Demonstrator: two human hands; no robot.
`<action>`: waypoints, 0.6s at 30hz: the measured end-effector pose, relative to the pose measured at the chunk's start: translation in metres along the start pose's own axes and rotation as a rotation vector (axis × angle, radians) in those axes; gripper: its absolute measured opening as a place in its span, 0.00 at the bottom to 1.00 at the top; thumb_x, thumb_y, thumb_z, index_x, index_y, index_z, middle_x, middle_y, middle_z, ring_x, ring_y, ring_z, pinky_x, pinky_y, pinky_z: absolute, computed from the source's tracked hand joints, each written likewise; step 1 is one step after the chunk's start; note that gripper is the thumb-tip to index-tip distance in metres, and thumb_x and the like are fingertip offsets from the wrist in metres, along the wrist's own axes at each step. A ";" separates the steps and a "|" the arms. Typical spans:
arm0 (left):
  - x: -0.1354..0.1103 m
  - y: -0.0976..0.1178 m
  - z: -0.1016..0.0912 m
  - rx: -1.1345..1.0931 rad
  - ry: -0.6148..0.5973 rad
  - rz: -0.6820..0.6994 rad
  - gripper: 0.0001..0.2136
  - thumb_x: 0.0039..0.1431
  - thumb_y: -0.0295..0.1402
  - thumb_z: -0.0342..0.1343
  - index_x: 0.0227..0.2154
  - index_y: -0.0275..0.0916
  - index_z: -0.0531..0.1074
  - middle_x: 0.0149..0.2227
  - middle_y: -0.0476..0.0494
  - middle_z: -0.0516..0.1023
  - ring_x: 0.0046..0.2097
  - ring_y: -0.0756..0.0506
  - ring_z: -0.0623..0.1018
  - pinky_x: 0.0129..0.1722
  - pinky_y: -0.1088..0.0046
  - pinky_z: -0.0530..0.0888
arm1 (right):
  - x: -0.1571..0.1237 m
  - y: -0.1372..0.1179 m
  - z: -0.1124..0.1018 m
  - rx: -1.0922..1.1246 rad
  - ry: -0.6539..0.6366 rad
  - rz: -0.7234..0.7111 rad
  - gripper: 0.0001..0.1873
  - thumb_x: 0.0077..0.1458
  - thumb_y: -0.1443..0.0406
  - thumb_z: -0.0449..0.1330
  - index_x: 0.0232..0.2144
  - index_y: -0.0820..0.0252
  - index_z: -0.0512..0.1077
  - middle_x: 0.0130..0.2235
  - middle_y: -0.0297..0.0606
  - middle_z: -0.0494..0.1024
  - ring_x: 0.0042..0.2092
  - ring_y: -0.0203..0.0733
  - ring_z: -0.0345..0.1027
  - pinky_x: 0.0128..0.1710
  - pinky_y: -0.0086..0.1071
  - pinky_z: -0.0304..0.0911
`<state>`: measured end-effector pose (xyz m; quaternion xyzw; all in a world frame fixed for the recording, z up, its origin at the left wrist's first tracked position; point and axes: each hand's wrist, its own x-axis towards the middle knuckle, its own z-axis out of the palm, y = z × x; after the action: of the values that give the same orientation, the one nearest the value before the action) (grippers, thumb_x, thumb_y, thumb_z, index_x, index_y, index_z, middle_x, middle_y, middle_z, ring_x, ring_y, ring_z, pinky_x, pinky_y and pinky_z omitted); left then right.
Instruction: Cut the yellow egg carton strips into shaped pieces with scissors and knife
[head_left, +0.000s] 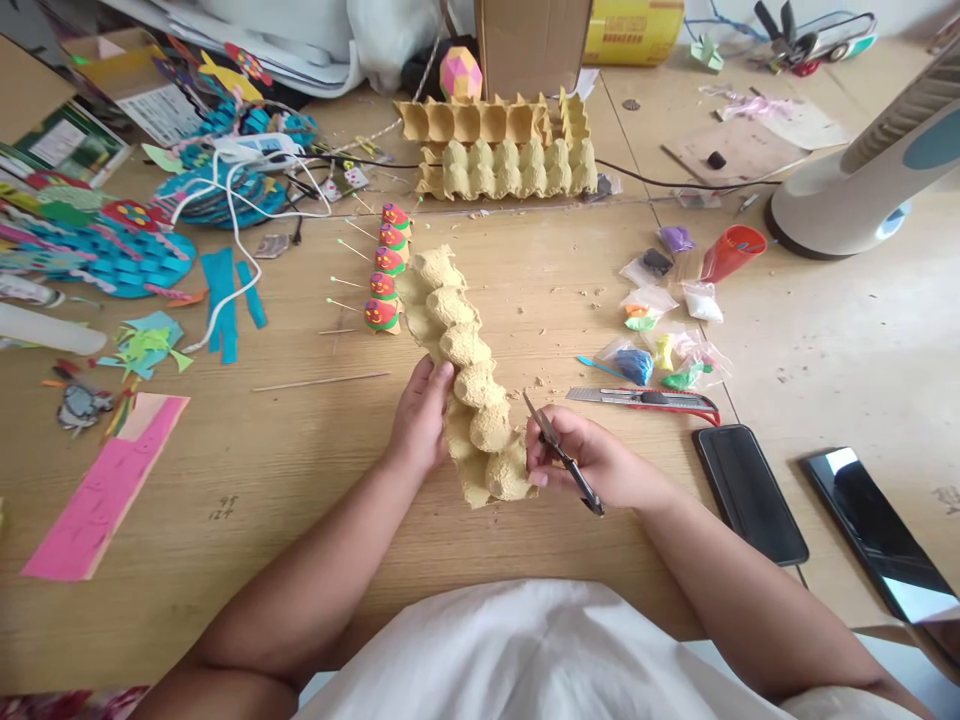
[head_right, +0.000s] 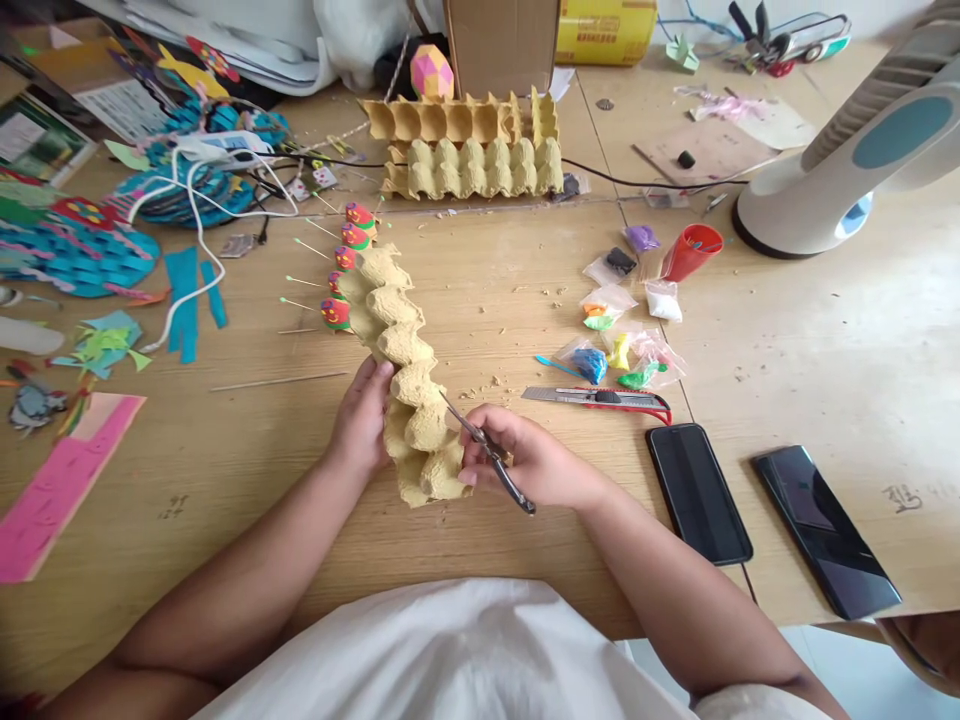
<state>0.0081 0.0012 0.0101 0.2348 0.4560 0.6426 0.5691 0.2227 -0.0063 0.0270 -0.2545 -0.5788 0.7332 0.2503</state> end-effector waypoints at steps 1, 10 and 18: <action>0.000 0.000 0.000 0.004 -0.008 -0.001 0.15 0.56 0.41 0.65 0.45 0.43 0.73 0.44 0.47 0.81 0.52 0.42 0.78 0.48 0.70 0.76 | 0.000 0.000 0.001 0.007 0.015 0.021 0.18 0.53 0.63 0.70 0.40 0.56 0.65 0.35 0.29 0.70 0.34 0.33 0.66 0.35 0.28 0.64; 0.000 -0.005 -0.006 0.030 -0.118 -0.011 0.18 0.59 0.44 0.63 0.49 0.44 0.73 0.47 0.45 0.80 0.52 0.41 0.78 0.49 0.65 0.75 | 0.003 0.006 -0.003 -0.128 0.254 0.051 0.21 0.53 0.59 0.69 0.42 0.54 0.62 0.31 0.27 0.66 0.31 0.33 0.59 0.32 0.29 0.58; 0.000 -0.012 -0.022 0.132 -0.218 -0.083 0.19 0.59 0.46 0.62 0.49 0.43 0.73 0.37 0.49 0.80 0.33 0.48 0.78 0.33 0.73 0.73 | 0.006 0.007 -0.004 -0.126 0.358 0.059 0.25 0.51 0.57 0.69 0.45 0.53 0.60 0.32 0.27 0.68 0.32 0.34 0.62 0.32 0.29 0.60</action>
<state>-0.0036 -0.0065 -0.0100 0.3211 0.4419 0.5578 0.6249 0.2201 -0.0009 0.0189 -0.4130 -0.5621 0.6454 0.3112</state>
